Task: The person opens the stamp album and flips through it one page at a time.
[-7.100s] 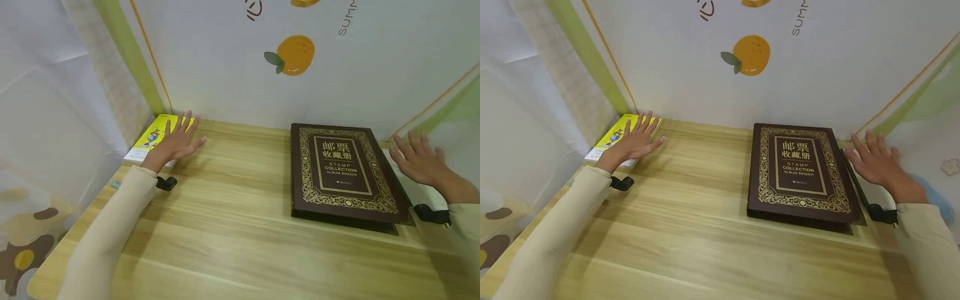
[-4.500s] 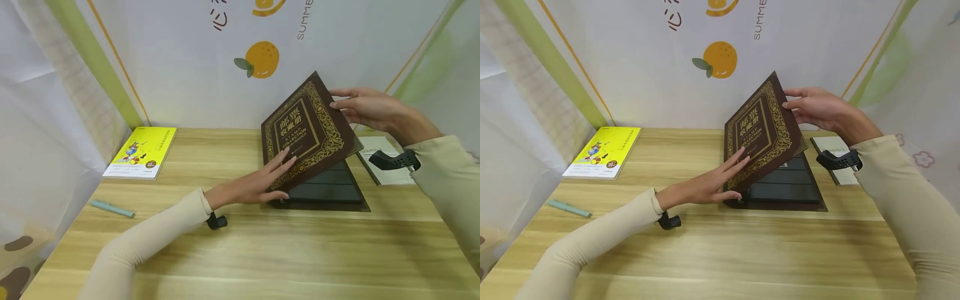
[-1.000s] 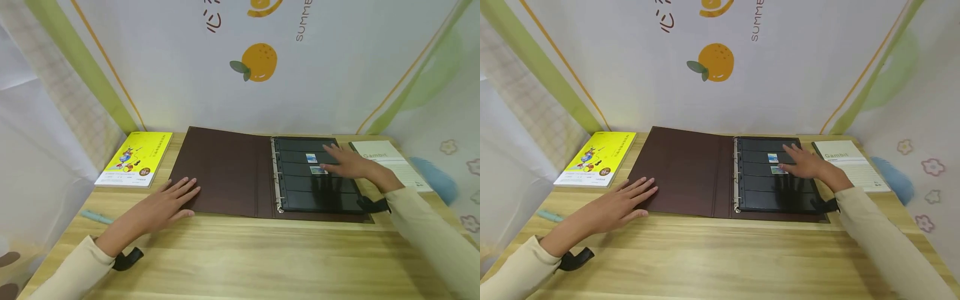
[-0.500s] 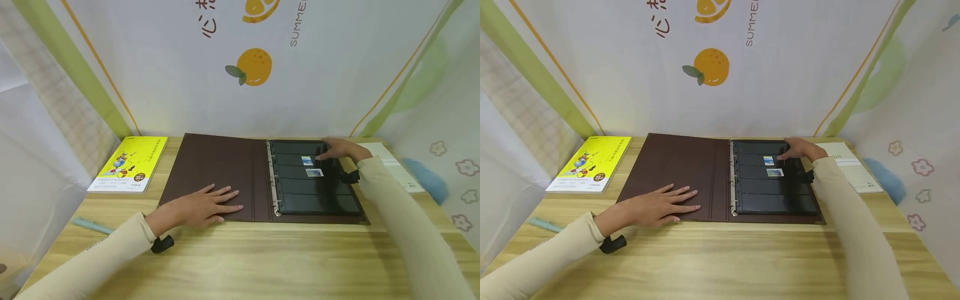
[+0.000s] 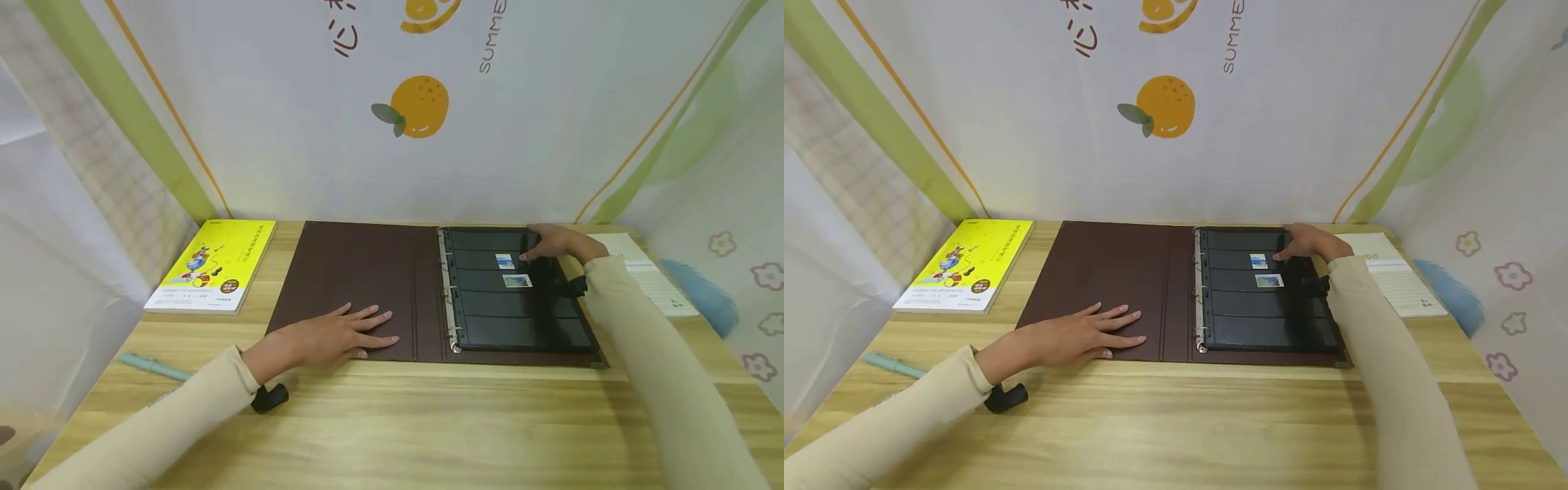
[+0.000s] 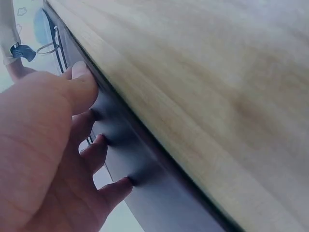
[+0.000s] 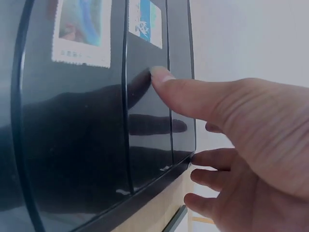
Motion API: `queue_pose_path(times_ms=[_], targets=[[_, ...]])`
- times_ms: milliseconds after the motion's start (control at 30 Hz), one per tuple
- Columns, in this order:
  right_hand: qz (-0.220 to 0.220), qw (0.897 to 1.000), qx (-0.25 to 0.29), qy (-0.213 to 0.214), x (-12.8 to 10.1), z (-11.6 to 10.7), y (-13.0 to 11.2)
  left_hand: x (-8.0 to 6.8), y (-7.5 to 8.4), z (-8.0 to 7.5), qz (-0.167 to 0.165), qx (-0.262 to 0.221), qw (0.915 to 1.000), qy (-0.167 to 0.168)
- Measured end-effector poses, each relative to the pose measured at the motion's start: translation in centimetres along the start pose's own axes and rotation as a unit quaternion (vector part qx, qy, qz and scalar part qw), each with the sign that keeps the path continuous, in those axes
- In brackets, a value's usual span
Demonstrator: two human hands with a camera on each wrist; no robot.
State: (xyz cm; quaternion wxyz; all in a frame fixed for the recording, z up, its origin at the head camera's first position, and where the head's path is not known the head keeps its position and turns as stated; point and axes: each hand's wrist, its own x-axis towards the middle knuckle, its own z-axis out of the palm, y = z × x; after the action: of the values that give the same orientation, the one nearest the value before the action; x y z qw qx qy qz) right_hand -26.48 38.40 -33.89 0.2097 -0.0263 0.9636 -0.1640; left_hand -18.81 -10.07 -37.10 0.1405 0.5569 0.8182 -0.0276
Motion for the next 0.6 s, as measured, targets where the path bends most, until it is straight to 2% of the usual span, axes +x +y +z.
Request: queue_pose_path(times_ms=[133,467,533,600], targets=[[0.000,1.000,0.012,0.017,0.0,-0.1,0.2,0.1,0.1,-0.1,0.003,-0.012,0.9999,0.005],[-0.021,0.995,-0.005,0.094,-0.5,-0.4,-0.1,-0.1,0.2,-0.1,0.001,-0.021,0.9997,0.009],[-0.025,0.992,0.016,0.124,-0.9,-0.4,0.1,0.0,0.3,0.0,0.003,-0.023,0.9997,0.011],[-0.029,0.986,0.070,0.151,-1.3,-0.3,0.6,0.0,0.3,0.0,0.005,-0.027,0.9995,0.013]])
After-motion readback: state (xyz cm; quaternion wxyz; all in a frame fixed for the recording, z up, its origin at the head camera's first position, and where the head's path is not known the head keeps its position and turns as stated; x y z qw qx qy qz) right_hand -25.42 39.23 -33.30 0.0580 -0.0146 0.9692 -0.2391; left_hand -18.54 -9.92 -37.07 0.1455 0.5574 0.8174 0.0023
